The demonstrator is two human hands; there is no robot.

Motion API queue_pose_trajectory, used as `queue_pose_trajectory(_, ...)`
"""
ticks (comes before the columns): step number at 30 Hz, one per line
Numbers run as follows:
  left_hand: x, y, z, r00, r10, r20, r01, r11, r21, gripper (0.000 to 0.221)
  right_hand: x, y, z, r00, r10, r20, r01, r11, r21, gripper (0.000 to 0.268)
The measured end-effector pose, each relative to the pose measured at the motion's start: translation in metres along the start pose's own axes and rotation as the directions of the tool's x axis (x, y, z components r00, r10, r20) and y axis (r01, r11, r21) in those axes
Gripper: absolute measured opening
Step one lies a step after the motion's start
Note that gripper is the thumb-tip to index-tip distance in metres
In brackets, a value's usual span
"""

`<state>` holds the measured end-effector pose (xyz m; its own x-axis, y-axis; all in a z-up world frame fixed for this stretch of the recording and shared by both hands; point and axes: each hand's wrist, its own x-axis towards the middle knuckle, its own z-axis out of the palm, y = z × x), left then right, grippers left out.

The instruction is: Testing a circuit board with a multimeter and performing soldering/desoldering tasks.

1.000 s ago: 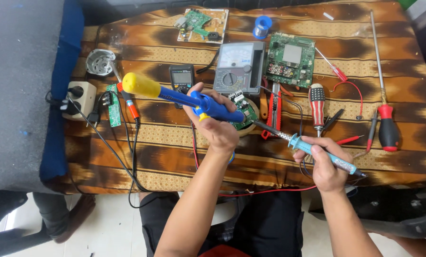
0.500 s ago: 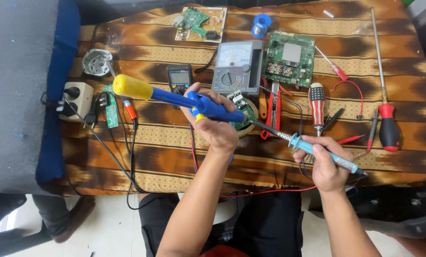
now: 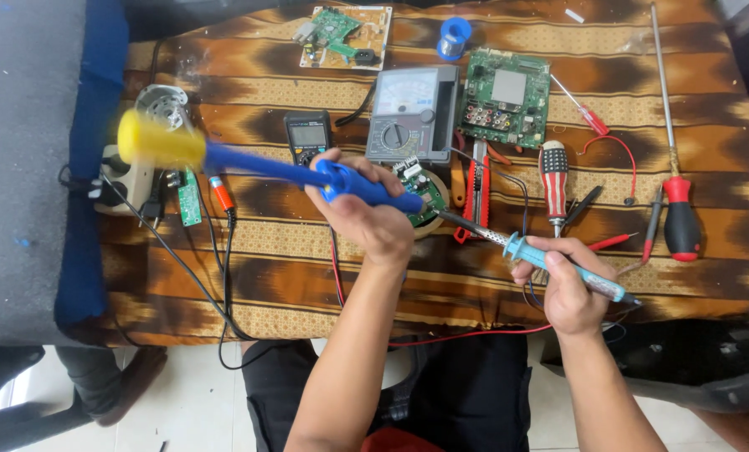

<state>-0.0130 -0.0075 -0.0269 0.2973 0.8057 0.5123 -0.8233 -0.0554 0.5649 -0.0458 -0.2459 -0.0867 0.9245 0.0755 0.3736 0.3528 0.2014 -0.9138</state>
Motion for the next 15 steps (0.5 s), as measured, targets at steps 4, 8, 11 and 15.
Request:
queue_pose_trajectory(4, 0.004, 0.013, 0.007, 0.999, -0.037, 0.006, 0.037, 0.999, 0.021, 0.076, -0.006, -0.003, 0.003, 0.999, 0.022, -0.040, -0.022, 1.000, 0.005, 0.034)
queue_pose_trajectory(8, 0.017, 0.042, -0.009, 0.990, -0.139, -0.027, 0.133, 0.978, -0.162, 0.075, -0.012, 0.000, -0.007, 0.971, 0.052, -0.233, -0.021, 0.991, 0.134, 0.035)
queue_pose_trajectory(11, 0.010, 0.115, -0.010, 0.948, -0.317, 0.023, 0.314, 0.926, -0.210, 0.072, -0.022, -0.013, -0.016, 0.946, 0.104, -0.306, -0.035, 0.975, 0.221, 0.035)
queue_pose_trajectory(15, -0.010, 0.191, -0.052, 0.443, -0.658, 0.609, 0.240, 0.742, 0.626, 0.043, -0.014, -0.062, -0.014, 0.962, 0.205, -0.177, -0.151, 0.948, 0.281, 0.045)
